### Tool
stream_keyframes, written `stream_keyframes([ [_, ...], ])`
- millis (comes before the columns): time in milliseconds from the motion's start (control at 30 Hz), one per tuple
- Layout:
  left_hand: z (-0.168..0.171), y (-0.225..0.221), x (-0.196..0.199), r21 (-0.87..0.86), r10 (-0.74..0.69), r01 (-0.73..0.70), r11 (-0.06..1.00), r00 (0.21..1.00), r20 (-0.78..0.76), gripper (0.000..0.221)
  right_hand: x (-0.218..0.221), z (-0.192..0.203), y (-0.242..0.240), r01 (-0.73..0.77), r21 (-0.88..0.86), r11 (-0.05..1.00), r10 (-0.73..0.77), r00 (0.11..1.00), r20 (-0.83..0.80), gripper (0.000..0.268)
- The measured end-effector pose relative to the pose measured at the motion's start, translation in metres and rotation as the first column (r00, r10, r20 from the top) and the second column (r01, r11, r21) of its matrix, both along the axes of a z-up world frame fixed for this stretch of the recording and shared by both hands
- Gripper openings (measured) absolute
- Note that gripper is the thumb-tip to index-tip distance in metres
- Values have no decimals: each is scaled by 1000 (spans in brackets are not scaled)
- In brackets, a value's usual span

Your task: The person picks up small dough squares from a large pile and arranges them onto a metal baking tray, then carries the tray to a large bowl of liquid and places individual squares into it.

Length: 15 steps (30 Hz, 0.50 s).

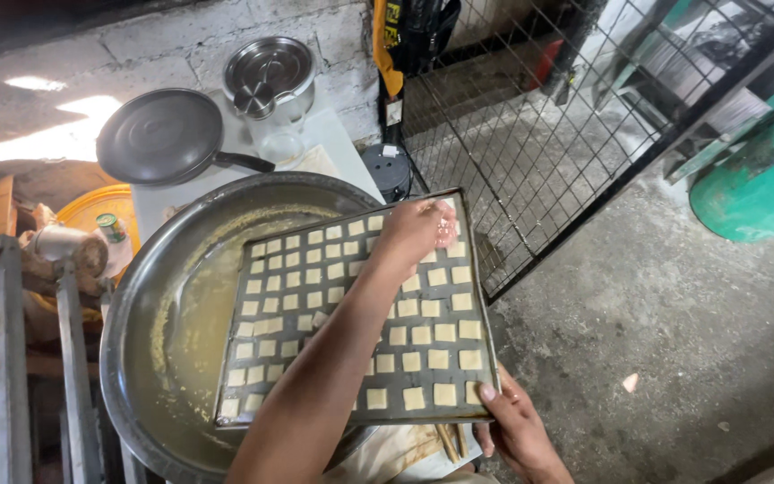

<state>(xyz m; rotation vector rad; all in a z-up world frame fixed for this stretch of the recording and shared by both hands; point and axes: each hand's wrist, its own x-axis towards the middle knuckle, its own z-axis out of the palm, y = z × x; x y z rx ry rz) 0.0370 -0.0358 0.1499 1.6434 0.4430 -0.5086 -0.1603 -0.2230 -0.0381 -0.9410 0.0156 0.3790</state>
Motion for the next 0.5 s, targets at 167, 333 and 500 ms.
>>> stream_keyframes([
  [167,19,23,-1,257,-120,87,963,986,116,41,-3,1,-1,13,-11,1000,-14,999,-48,51],
  [333,-82,178,2,565,171,-237,790,971,167,32,-16,19,-19,48,-12,999,-49,986,-158,62],
  [500,-221,324,-64,820,421,-187,541,904,-71,47,-30,27,-38,173,-149,974,-185,980,-74,61],
])
